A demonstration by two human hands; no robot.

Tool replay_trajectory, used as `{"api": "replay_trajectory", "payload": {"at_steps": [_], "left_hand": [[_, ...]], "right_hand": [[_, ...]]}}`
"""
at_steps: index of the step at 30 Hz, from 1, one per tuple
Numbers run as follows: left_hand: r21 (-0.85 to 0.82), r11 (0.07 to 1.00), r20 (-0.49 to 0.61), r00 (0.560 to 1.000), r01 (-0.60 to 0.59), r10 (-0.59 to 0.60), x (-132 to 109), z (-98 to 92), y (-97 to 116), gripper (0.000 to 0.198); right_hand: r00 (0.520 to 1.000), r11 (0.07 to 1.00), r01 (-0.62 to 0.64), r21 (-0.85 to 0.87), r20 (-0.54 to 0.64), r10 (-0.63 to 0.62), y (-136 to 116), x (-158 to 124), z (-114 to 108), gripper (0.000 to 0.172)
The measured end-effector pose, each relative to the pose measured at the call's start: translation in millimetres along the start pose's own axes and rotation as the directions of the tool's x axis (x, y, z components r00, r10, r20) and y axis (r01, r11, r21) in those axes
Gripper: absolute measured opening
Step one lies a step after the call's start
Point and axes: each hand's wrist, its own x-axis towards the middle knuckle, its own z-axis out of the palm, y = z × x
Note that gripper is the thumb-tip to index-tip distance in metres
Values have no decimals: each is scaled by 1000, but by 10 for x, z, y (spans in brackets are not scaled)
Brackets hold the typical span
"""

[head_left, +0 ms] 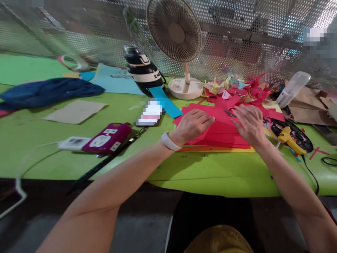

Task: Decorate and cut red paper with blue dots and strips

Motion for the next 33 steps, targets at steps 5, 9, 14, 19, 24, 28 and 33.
{"api": "replay_trajectory", "payload": {"at_steps": [5, 9, 14, 19, 24, 28, 33], "left_hand": [[-97, 994, -1, 999, -44, 44, 56, 26, 165, 26], [-131, 989, 22, 998, -62, 65, 85, -8, 184, 28], [-113, 979, 39, 985, 170, -167, -105, 3, -248, 28], [-39, 854, -146, 842, 519, -519, -322, -34, -651, 26], [-168, 967, -56, 978, 191, -202, -188, -58, -240, 26], [-318, 947, 203, 973, -36, 105, -147, 79, 130, 31], [-491, 860, 316, 948, 137, 30, -211, 195, 214, 37]], "right_hand": [[975, 984, 161, 71, 146, -170, -257, 1, 108, 28], [968, 974, 221, 41, 109, -224, -206, 0, 113, 30], [993, 990, 109, -85, -44, -113, 63, 17, -18, 23], [994, 992, -10, -124, -106, -3, 177, 8, -44, 25], [986, 983, 147, -113, 99, -136, -141, -45, 113, 29], [894, 966, 257, 8, 377, -241, -336, -111, 219, 31], [821, 966, 193, 170, 511, -254, -318, -186, 260, 27]]}}
